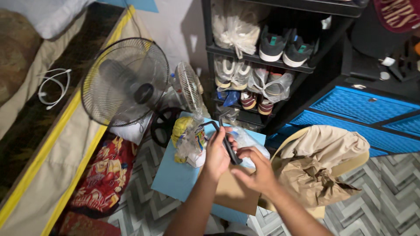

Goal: The person picks up items from the floor and table, places clothing into a wardrobe, and sorts through belongings in a paper bag and plastic packets.

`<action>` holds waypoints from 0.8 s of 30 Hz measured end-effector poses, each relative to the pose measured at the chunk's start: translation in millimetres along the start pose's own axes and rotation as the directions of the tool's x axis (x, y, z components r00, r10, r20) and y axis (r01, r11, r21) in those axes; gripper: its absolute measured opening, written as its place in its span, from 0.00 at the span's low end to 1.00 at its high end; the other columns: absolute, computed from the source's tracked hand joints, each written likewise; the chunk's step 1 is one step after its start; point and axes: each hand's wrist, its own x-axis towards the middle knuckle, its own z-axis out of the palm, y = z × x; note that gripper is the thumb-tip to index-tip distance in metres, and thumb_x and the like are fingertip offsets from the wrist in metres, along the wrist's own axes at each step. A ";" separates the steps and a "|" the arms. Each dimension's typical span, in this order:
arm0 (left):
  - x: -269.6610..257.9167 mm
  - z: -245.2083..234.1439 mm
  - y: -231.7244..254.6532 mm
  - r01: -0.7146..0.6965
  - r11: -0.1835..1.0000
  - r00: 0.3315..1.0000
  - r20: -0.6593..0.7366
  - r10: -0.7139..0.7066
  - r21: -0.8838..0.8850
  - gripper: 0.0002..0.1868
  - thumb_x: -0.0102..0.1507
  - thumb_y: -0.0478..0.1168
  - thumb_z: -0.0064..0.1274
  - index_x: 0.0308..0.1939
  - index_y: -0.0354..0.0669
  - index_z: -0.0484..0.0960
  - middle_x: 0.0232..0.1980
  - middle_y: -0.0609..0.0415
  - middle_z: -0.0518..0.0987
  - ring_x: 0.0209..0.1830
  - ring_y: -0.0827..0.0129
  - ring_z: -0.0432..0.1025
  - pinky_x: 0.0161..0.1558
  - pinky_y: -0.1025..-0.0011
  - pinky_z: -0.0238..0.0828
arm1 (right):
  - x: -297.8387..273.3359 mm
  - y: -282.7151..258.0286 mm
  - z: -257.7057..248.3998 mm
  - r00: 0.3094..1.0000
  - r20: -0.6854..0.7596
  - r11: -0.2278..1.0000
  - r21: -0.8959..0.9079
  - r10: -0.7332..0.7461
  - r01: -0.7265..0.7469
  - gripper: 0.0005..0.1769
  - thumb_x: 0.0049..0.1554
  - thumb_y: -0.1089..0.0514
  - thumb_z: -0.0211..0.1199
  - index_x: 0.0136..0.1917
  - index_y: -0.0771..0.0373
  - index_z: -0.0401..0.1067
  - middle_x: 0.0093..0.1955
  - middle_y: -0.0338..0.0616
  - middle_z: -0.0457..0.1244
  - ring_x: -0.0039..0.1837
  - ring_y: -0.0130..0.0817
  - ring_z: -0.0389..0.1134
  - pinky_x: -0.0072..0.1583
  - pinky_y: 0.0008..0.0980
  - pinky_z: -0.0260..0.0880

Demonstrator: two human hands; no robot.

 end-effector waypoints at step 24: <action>-6.6 -74.4 82.1 -0.088 0.917 0.953 0.300 -0.036 0.388 0.17 0.75 0.48 0.37 0.44 0.37 0.73 0.31 0.49 0.80 0.35 0.63 0.80 0.41 0.67 0.77 | 16.8 -45.4 174.6 0.933 -0.245 0.931 -0.188 0.264 -0.313 0.22 0.51 0.69 0.58 0.61 0.72 0.70 0.65 0.65 0.64 0.69 0.62 0.64 0.68 0.44 0.63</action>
